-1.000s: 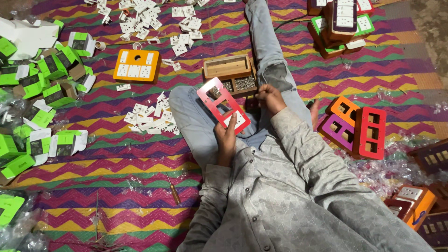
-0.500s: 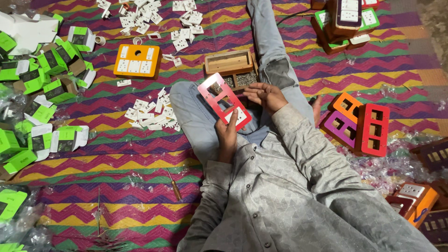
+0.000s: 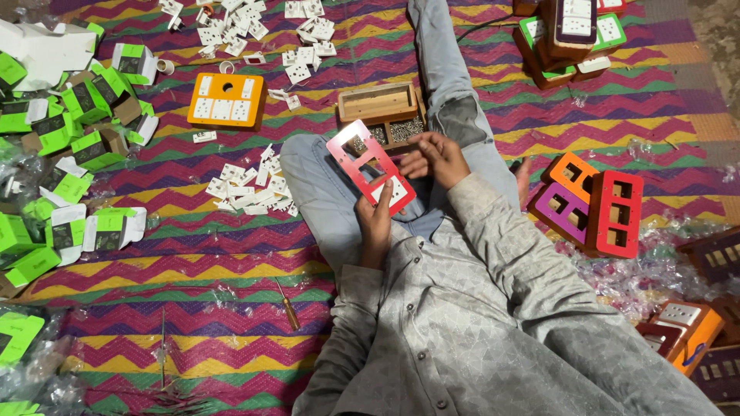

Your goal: The person sits on a mat and assembles small white electrical components into a red plastic frame. They place the components into slots and secure them with small metal fasteners from a wooden box. The person handles the frame and components repeatedly, adjusting and fastening them.

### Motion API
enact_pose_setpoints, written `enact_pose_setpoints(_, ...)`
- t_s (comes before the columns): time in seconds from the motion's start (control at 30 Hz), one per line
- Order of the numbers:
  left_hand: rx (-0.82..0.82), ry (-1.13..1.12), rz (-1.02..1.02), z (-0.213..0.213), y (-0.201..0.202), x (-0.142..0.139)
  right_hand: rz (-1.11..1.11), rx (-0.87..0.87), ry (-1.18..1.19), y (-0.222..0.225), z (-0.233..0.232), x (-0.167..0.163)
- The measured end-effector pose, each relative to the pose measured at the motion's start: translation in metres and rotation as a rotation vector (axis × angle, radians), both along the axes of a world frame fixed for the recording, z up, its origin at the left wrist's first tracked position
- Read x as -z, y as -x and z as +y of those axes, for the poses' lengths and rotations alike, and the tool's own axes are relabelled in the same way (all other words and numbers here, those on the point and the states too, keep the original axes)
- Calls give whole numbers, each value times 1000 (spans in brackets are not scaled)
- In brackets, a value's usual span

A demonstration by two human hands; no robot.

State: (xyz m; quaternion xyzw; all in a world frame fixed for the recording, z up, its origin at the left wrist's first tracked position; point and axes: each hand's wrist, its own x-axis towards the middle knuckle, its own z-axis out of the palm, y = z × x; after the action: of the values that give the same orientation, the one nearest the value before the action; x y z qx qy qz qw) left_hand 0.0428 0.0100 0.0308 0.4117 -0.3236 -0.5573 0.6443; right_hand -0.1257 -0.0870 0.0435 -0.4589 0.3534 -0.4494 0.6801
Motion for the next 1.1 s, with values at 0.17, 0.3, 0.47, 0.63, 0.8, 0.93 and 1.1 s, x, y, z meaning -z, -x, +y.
enact_pose_setpoints(0.17, 4, 9, -20, 1, -1, -1, 232, 88, 108, -4, 1, 10)
enact_pose_setpoints(0.3, 4, 10, -30, 1, -1, -1, 186, 31, -56, 1, -9, 21)
enact_pose_setpoints(0.47, 3, 24, -45, 0, -1, 2, -136, -144, -408, 5, -12, 22)
enact_pose_setpoints(0.63, 1, 18, -34, -1, -1, 7, -98, -106, -288, 3, -9, 19)
enact_pose_setpoints(0.8, -2, 2, -37, -2, -1, 10, 1, 2, -127, 5, -4, 19)
enact_pose_setpoints(0.93, 5, 16, 9, -3, 0, 10, 47, -3, -25, 6, 1, 22)
enact_pose_setpoints(1.1, 2, 10, 2, -2, 0, 9, 114, 72, -33, 6, 4, 28)
